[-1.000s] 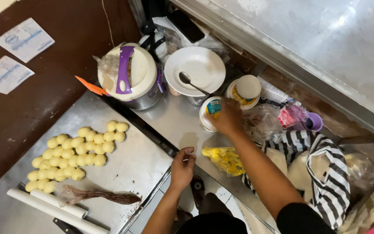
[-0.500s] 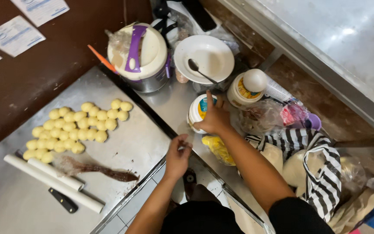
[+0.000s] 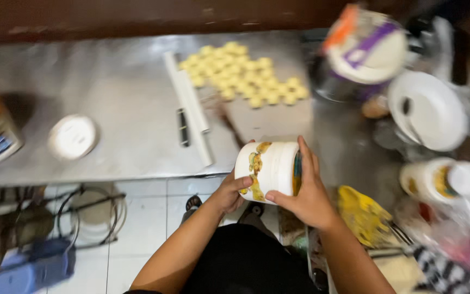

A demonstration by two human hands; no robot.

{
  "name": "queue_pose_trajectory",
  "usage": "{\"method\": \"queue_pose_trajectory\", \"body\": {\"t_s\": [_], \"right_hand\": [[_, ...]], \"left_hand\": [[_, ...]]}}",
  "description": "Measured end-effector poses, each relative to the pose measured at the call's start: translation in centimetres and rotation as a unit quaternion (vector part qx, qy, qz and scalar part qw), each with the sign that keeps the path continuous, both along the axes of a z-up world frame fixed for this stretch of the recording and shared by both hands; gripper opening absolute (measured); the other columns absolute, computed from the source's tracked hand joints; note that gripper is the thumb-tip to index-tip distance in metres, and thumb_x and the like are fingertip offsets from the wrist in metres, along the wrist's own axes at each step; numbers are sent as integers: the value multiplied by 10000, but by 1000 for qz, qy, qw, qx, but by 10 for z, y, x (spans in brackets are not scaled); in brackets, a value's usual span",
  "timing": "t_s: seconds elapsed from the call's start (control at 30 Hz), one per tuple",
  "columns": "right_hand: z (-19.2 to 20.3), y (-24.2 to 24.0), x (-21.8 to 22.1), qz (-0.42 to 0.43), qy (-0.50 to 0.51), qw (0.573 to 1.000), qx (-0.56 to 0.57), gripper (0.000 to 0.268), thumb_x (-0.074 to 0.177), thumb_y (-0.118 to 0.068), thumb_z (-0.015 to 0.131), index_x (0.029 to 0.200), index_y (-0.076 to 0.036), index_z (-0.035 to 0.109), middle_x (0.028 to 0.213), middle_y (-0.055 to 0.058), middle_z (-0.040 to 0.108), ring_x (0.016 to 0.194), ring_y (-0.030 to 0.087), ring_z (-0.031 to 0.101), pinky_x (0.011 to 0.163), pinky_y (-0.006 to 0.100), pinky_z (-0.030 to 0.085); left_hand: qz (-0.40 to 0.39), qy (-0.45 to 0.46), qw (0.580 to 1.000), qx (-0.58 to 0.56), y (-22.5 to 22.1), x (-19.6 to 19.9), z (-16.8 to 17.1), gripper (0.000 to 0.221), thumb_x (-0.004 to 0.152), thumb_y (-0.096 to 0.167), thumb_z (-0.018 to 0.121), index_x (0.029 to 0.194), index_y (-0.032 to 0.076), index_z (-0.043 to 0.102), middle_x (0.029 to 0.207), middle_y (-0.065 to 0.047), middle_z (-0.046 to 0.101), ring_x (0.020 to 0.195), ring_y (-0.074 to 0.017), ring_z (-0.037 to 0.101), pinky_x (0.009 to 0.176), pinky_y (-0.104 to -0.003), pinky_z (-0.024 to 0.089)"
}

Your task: The person weighs ingredients in a bowl on a digital scale, adds a small packet of powder, pours liquid from a plastic bag, and adds white powder from a plastic container.

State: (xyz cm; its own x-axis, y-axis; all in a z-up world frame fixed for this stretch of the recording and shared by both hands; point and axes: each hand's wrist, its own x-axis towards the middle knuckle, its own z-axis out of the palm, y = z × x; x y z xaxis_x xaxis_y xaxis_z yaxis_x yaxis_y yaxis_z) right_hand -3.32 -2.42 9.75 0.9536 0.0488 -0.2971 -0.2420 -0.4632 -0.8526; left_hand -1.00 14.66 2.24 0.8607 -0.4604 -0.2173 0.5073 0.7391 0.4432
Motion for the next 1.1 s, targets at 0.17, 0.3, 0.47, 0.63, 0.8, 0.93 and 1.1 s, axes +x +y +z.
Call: {"method": "queue_pose_trajectory", "body": {"t_s": [0.17, 0.3, 0.47, 0.63, 0.8, 0.93, 1.1], "right_hand": [[-18, 101, 1, 86, -61, 994, 12, 1240, 539, -280, 875, 1487, -91, 99, 1384, 279, 217, 1342, 478, 188, 1098, 554, 143], [-30, 187, 16, 120, -74, 990, -15, 1251, 505, -306, 891, 1487, -105, 142, 1374, 227, 246, 1343, 433, 220, 1100, 538, 160], [-38, 301, 37, 155, -141, 969, -134, 1246, 438, -342, 891, 1472, -118, 234, 1319, 246, 319, 1262, 516, 305, 1023, 607, 277], [-43, 397, 37, 211, -125, 950, -190, 1239, 468, -438, 867, 1478, -119, 224, 1353, 247, 307, 1270, 487, 309, 1009, 607, 302], [-50, 454, 27, 231, -212, 932, -180, 1197, 461, -441, 877, 1444, -74, 302, 1307, 255, 345, 1224, 465, 355, 1005, 561, 309], [-34, 473, 33, 263, -147, 952, -59, 1245, 427, -387, 909, 1443, -45, 277, 1338, 282, 305, 1254, 501, 316, 1019, 574, 287], [-26, 459, 62, 248, -45, 957, 147, 1326, 457, -361, 881, 1474, -59, 86, 1332, 329, 317, 1115, 522, 459, 905, 608, 399]], "left_hand": [[120, 48, 992, 6, 98, -34, -4, 594, 632, 18, 702, 1177, -61, 478, 1015, -330, 624, 891, -437, 645, 771, -599, 505], [158, -37, 970, 179, 189, -48, -61, 944, 703, 232, 778, 1458, 154, 218, 1361, -190, 416, 1183, -291, 469, 903, -437, 475], [231, 34, 891, 389, 298, -62, -73, 576, 824, 222, 698, 1313, 65, 436, 1226, -140, 490, 1005, -205, 486, 787, -310, 488], [232, 64, 898, 368, 371, -68, -45, 642, 852, 241, 655, 1388, 12, 386, 1287, -174, 479, 1027, -212, 496, 810, -335, 517], [248, 92, 904, 337, 417, -78, -49, 732, 837, 270, 691, 1404, -34, 343, 1301, -204, 463, 1060, -243, 520, 841, -396, 538], [295, 81, 900, 312, 438, -78, -59, 836, 779, 214, 737, 1415, -66, 273, 1290, -253, 428, 1081, -299, 509, 851, -432, 533], [377, 67, 891, 244, 454, -71, -71, 820, 737, 128, 735, 1414, -50, 308, 1228, -173, 446, 1063, -261, 510, 847, -360, 530]]}}
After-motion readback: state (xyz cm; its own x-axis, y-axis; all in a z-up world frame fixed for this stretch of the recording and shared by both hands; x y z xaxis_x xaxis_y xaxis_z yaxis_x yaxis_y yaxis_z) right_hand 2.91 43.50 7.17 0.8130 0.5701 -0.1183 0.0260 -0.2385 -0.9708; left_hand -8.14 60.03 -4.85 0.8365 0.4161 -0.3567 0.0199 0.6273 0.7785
